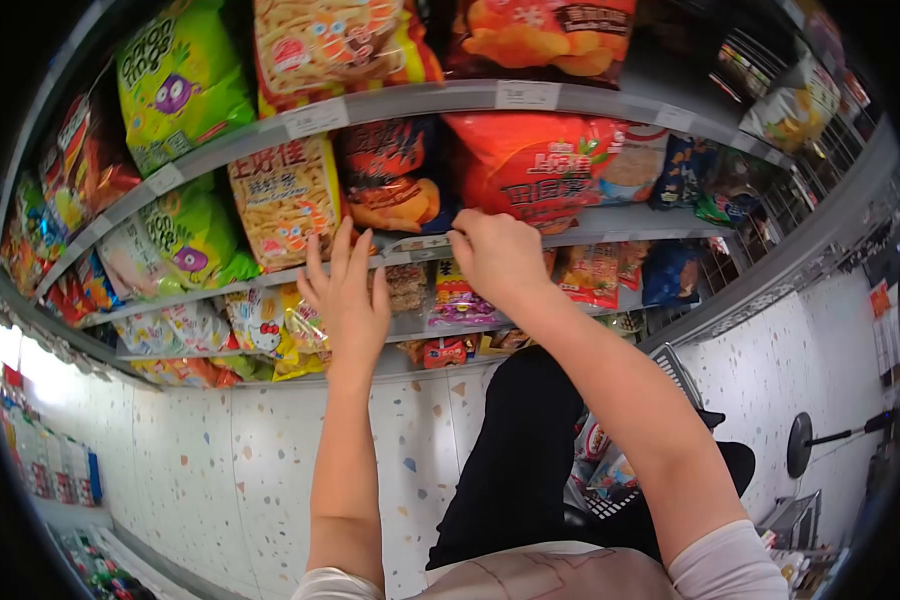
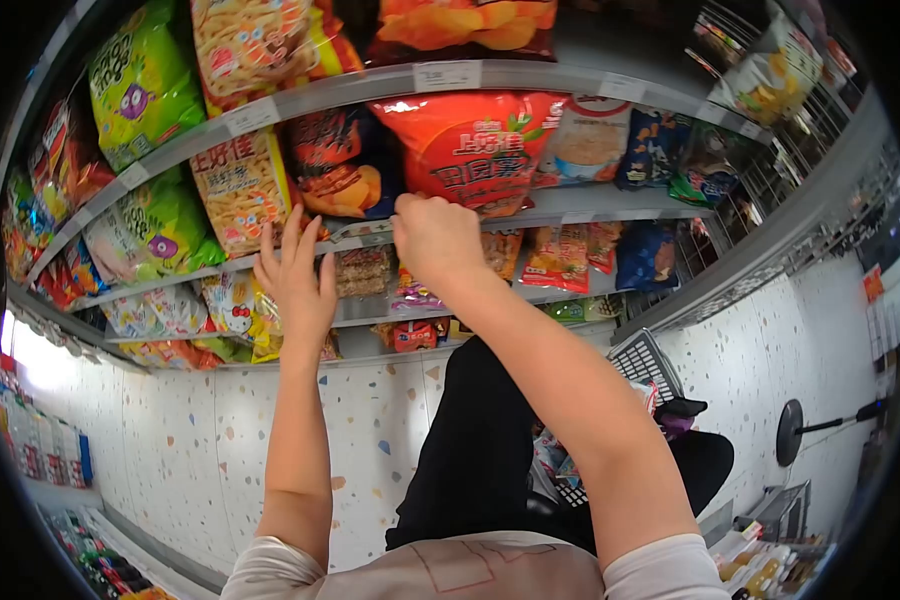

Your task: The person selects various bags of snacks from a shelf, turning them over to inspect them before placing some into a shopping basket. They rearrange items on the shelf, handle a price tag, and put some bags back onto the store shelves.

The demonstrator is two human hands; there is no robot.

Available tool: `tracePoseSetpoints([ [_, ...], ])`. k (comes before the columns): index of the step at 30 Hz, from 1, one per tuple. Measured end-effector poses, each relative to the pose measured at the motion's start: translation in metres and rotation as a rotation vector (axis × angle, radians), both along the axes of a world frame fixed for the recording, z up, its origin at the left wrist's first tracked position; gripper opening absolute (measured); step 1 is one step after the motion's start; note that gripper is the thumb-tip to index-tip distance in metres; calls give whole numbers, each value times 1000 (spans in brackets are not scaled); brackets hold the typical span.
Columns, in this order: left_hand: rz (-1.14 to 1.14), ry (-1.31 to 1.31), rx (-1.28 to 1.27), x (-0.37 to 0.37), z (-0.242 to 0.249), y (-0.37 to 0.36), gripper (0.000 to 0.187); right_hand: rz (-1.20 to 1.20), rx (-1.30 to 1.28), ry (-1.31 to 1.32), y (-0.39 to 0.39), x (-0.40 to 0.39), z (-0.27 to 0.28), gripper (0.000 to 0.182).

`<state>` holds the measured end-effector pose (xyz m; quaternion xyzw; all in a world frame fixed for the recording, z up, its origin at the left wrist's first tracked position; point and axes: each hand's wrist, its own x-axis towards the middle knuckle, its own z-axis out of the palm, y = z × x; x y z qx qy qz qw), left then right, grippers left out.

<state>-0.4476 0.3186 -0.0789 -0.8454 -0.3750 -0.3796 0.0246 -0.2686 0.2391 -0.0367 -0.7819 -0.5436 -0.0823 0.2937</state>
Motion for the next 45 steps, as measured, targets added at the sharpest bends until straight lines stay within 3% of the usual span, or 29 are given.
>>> tracePoseSetpoints([
  [11, -28, 40, 73, -4, -1, 5, 44, 50, 55, -56, 11, -3, -10, 16],
  [13, -12, 53, 75, -5, -2, 5, 43, 63, 99, 194, 5, -5, 2, 22],
  [17, -37, 33, 58, -6, -2, 5, 43, 9, -88, 182, 8, -9, 12, 37],
  [23, -26, 56, 47, -6, 0, 4, 39, -9, -245, 219, 26, -15, 32, 36],
  [27, -28, 60, 42, -8, 0, 5, 39, -18, -308, 102, 37, -14, 33, 17],
  [31, -17, 63, 3, -9, 7, 1, 40, -15, -271, 91, 35, -14, 30, 15],
  [37, -34, 57, 40, -12, 7, 7, 44, 15, 18, 224, 27, -11, 26, 17],
  [45, -16, 44, -10, -13, 13, 4, 44, 232, -52, 377, 9, 0, 52, 24],
])
